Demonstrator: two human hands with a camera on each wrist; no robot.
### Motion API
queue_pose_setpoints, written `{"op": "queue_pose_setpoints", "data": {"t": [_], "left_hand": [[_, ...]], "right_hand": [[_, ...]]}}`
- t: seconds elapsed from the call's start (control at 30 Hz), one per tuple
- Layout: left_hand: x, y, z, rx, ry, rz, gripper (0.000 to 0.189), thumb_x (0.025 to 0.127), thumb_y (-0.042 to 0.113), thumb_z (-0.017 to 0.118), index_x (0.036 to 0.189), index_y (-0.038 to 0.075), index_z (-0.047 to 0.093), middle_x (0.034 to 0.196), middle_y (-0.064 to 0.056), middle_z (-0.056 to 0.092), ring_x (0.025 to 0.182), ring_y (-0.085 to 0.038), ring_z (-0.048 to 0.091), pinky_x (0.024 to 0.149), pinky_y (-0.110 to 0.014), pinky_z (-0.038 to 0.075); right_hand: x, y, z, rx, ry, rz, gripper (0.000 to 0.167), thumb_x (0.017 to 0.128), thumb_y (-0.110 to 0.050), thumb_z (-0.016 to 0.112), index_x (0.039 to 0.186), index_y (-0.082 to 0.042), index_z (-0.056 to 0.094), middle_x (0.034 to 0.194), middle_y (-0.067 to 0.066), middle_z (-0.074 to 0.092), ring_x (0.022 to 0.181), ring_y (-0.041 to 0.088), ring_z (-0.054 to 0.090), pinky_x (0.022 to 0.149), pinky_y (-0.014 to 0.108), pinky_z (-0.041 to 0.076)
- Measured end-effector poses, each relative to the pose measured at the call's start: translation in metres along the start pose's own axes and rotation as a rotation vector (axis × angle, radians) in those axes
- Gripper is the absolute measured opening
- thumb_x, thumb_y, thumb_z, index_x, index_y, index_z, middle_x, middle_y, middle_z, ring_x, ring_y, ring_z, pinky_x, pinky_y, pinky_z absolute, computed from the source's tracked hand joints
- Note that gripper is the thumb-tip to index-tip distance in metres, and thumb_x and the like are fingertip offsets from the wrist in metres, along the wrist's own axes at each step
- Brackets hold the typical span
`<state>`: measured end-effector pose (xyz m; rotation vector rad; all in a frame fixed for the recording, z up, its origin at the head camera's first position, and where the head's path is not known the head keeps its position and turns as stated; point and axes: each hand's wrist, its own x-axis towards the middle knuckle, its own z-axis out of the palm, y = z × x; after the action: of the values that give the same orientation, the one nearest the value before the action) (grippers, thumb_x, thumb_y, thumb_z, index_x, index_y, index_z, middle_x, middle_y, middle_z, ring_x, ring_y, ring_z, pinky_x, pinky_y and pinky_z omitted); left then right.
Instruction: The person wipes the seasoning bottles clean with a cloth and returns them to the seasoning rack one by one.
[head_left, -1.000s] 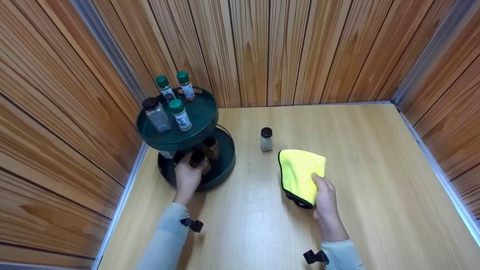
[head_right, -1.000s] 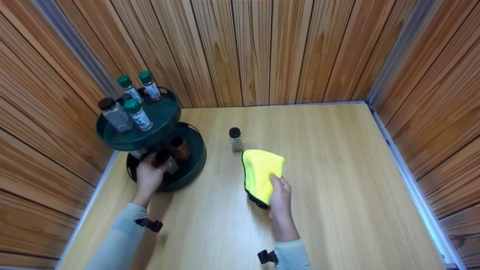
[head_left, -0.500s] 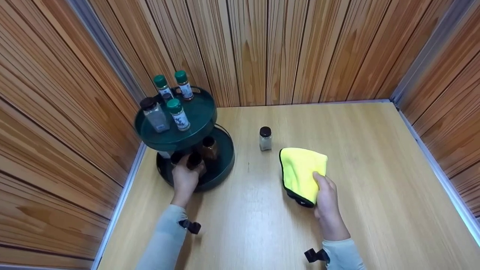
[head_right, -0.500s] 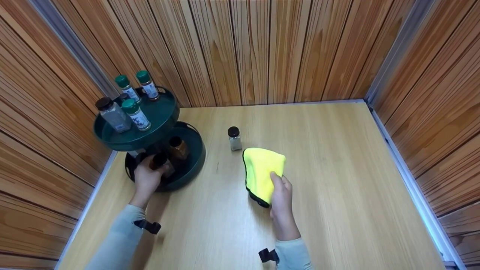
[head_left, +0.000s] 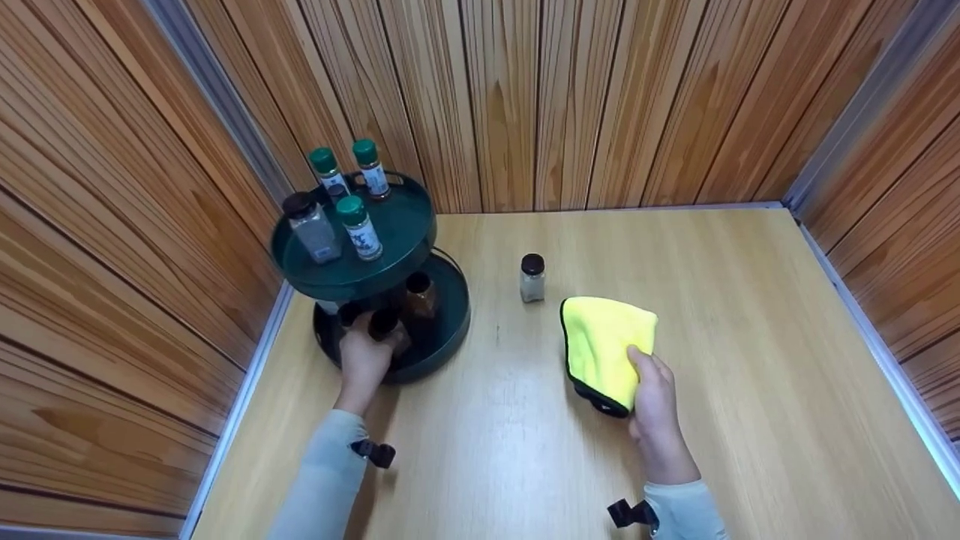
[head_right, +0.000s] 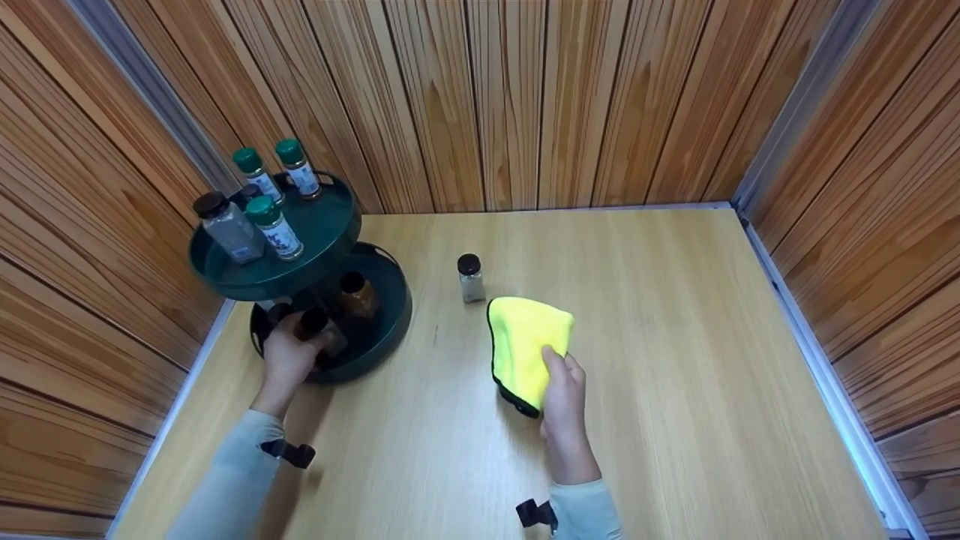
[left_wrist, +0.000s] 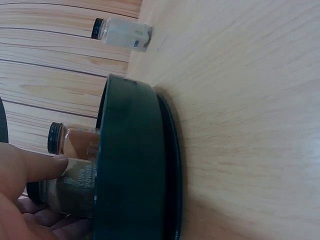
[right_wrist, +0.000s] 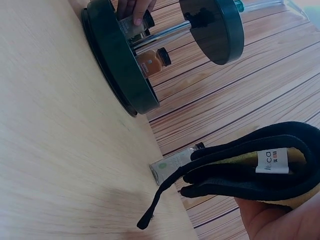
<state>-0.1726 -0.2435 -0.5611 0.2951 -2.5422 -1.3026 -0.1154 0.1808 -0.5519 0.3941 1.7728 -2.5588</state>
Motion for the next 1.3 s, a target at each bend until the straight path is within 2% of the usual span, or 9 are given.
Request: {"op": "queue_pose_setpoints", "data": {"t": [0.2,0.43,0.53,0.63,0.77,0.87,1.0,1.2,1.3], "left_hand": [[0.002,0.008,-0.006,0.035,-0.018,-0.016,0.045,0.090,0.018,0.076,0.130,0.004,0.060,0.130,-0.016,0.063,0.118,-0.031,0.059,0.107,-0.052,0.046],[0.005,0.031,-0.005,0.066,0.004,0.000,0.053,0.093,0.020,0.075,0.140,0.003,0.057,0.143,-0.017,0.057,0.134,-0.033,0.051,0.114,-0.053,0.041],[0.006,0.042,0.000,0.099,0.020,0.029,0.054,0.093,0.023,0.076,0.141,0.006,0.057,0.146,-0.016,0.055,0.136,-0.035,0.048,0.116,-0.056,0.036],[0.006,0.052,0.008,0.132,0.048,0.083,0.052,0.092,0.026,0.077,0.138,0.008,0.058,0.143,-0.016,0.056,0.134,-0.036,0.048,0.115,-0.057,0.036],[0.005,0.066,0.021,0.127,0.066,0.148,0.053,0.092,0.028,0.078,0.137,0.010,0.059,0.141,-0.014,0.058,0.132,-0.033,0.050,0.113,-0.052,0.041],[0.005,0.076,0.032,0.087,0.043,0.151,0.056,0.092,0.030,0.078,0.140,0.012,0.058,0.138,-0.014,0.061,0.125,-0.031,0.054,0.108,-0.050,0.045],[0.008,0.088,0.049,0.038,-0.005,0.137,0.060,0.091,0.031,0.079,0.144,0.014,0.056,0.139,-0.011,0.061,0.126,-0.028,0.056,0.106,-0.048,0.048],[0.015,0.097,0.078,0.034,-0.051,0.188,0.061,0.089,0.027,0.081,0.143,0.011,0.056,0.142,-0.009,0.060,0.134,-0.027,0.053,0.112,-0.046,0.043],[0.018,0.102,0.090,0.025,-0.090,0.175,0.062,0.088,0.027,0.082,0.142,0.011,0.057,0.141,-0.009,0.060,0.134,-0.026,0.054,0.113,-0.044,0.043]], "right_hand": [[0.000,0.001,0.000,-0.014,0.007,0.007,0.039,0.110,-0.033,0.042,0.127,0.001,0.052,0.092,0.008,0.069,0.079,0.023,0.070,0.065,0.036,0.060],[0.000,0.000,-0.002,-0.007,0.018,0.009,0.038,0.110,-0.033,0.042,0.126,0.001,0.052,0.092,0.008,0.068,0.078,0.023,0.071,0.065,0.037,0.060],[0.000,-0.001,-0.002,-0.007,0.018,0.005,0.038,0.110,-0.033,0.043,0.124,0.001,0.053,0.091,0.008,0.068,0.078,0.023,0.071,0.064,0.037,0.060],[0.000,-0.002,-0.002,-0.011,0.016,0.001,0.039,0.110,-0.033,0.043,0.124,0.001,0.053,0.091,0.009,0.068,0.077,0.023,0.070,0.064,0.037,0.060],[-0.001,-0.001,-0.004,-0.017,0.026,-0.002,0.039,0.109,-0.034,0.044,0.122,0.002,0.053,0.090,0.009,0.069,0.075,0.023,0.070,0.063,0.036,0.060],[-0.001,-0.001,-0.004,-0.015,0.041,-0.003,0.039,0.109,-0.034,0.045,0.122,0.002,0.054,0.090,0.008,0.069,0.076,0.023,0.070,0.064,0.035,0.060],[-0.001,-0.001,-0.004,-0.005,0.053,-0.006,0.039,0.109,-0.033,0.045,0.123,0.003,0.053,0.090,0.007,0.070,0.078,0.022,0.071,0.067,0.035,0.060],[-0.001,0.000,-0.004,-0.019,0.070,-0.003,0.039,0.109,-0.032,0.045,0.123,0.003,0.053,0.089,0.007,0.070,0.078,0.020,0.071,0.068,0.034,0.060],[-0.001,0.000,-0.005,-0.022,0.073,-0.004,0.039,0.109,-0.032,0.045,0.123,0.003,0.054,0.089,0.007,0.070,0.078,0.021,0.070,0.067,0.035,0.060]]}}
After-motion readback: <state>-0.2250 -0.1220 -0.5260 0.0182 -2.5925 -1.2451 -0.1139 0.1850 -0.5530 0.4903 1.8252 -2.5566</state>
